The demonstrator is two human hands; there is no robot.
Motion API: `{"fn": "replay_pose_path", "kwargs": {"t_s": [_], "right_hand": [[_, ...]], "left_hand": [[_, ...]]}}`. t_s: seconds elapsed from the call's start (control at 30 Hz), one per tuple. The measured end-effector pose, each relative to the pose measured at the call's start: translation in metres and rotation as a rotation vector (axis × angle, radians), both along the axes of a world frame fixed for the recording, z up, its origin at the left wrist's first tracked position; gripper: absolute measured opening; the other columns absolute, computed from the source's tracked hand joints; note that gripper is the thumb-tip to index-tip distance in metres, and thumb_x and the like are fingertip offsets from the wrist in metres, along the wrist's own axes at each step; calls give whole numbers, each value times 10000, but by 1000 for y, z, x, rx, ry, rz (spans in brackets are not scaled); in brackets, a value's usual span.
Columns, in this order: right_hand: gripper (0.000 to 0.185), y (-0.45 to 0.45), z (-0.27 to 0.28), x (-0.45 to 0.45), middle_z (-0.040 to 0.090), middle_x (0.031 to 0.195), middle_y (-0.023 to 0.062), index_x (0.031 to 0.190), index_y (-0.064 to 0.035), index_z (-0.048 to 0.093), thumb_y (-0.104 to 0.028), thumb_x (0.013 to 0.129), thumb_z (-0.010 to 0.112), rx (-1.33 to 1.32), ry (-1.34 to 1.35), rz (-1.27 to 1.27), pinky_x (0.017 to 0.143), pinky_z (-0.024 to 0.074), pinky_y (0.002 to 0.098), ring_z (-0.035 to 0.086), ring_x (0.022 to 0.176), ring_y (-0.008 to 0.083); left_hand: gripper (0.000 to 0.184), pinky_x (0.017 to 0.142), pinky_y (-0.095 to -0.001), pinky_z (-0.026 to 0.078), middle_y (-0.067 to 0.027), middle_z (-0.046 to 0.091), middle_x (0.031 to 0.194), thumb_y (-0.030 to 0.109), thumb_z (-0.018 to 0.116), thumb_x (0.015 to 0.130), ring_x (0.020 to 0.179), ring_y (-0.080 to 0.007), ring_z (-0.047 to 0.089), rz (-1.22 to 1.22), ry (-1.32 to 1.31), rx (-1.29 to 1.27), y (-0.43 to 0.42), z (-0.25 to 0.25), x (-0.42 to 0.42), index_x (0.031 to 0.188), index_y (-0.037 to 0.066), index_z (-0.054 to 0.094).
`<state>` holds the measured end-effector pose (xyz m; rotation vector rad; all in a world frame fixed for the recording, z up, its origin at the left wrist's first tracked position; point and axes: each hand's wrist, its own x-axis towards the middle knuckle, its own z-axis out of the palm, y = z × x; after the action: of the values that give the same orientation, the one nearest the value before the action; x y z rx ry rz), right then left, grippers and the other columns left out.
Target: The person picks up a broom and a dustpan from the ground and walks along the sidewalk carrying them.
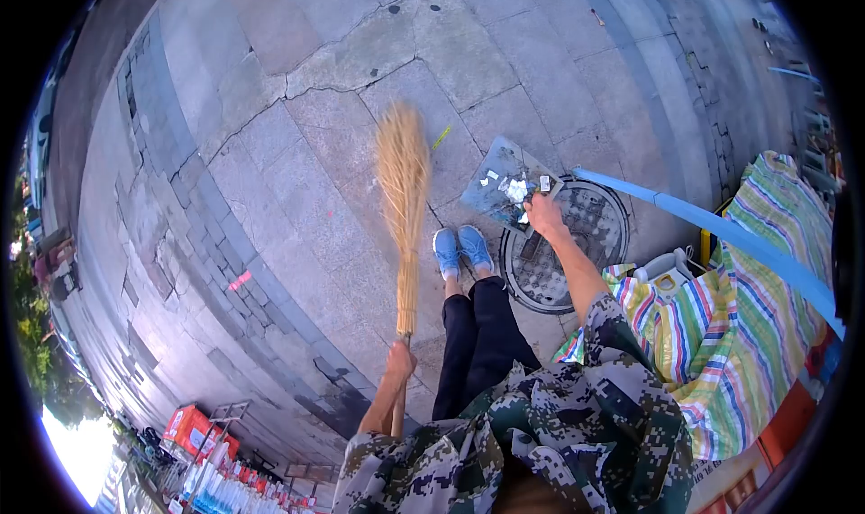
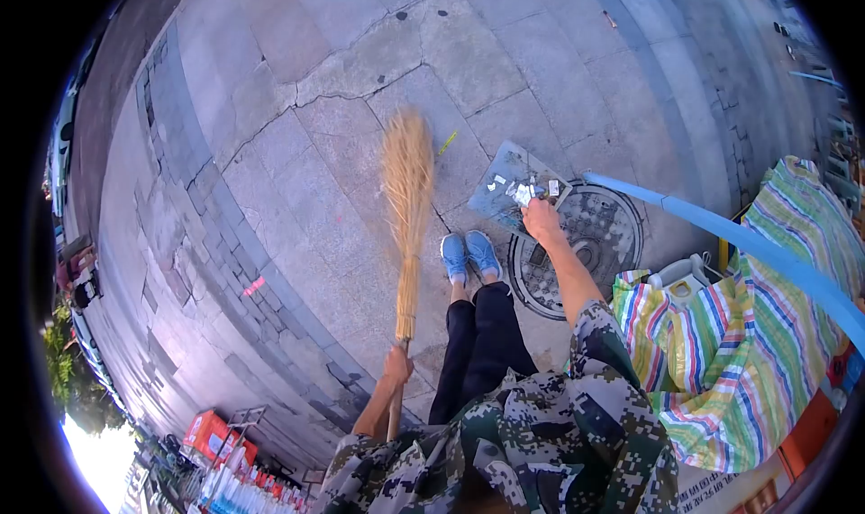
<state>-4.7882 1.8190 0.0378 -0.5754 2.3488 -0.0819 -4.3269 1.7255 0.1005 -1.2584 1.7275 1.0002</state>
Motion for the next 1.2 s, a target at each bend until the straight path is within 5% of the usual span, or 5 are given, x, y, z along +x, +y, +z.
{"fn": "replay_pose_path", "kwargs": {"t_s": [0.17,0.33,0.57,0.8,1.2], "right_hand": [[270,-11,15,-1,578,850,232,856,9,573,-250,783,547,28,-38,8,706,456,442,564,828,365],[273,-6,4,-3,574,836,234,834,25,546,-242,782,533,-29,-50,-22,688,445,463,548,816,393],[329,63,-7,-15,569,816,268,851,79,556,-239,768,560,-97,-101,18,691,420,465,544,817,401],[259,76,8,-31,581,797,233,844,49,580,-182,733,614,-168,-23,128,694,419,443,558,786,377],[304,-12,55,-42,593,786,227,802,38,607,-253,716,625,-131,147,199,667,427,430,572,769,373]], "left_hand": [[225,583,-395,429,-200,559,658,142,577,649,650,-296,592,310,60,225,58,176,88,801,-17,529],[191,574,-427,409,-227,550,671,141,583,653,730,-388,551,300,-243,4,83,271,87,793,22,530],[162,628,-459,414,-272,546,724,85,483,673,758,-411,536,511,-184,-169,132,265,82,787,-18,533],[276,640,-447,405,-274,562,771,232,543,719,809,-381,563,1026,-38,-216,230,167,59,799,-32,560],[303,626,-388,430,-207,599,728,217,595,682,721,-279,594,1261,144,-259,162,119,27,807,-58,578]]}}
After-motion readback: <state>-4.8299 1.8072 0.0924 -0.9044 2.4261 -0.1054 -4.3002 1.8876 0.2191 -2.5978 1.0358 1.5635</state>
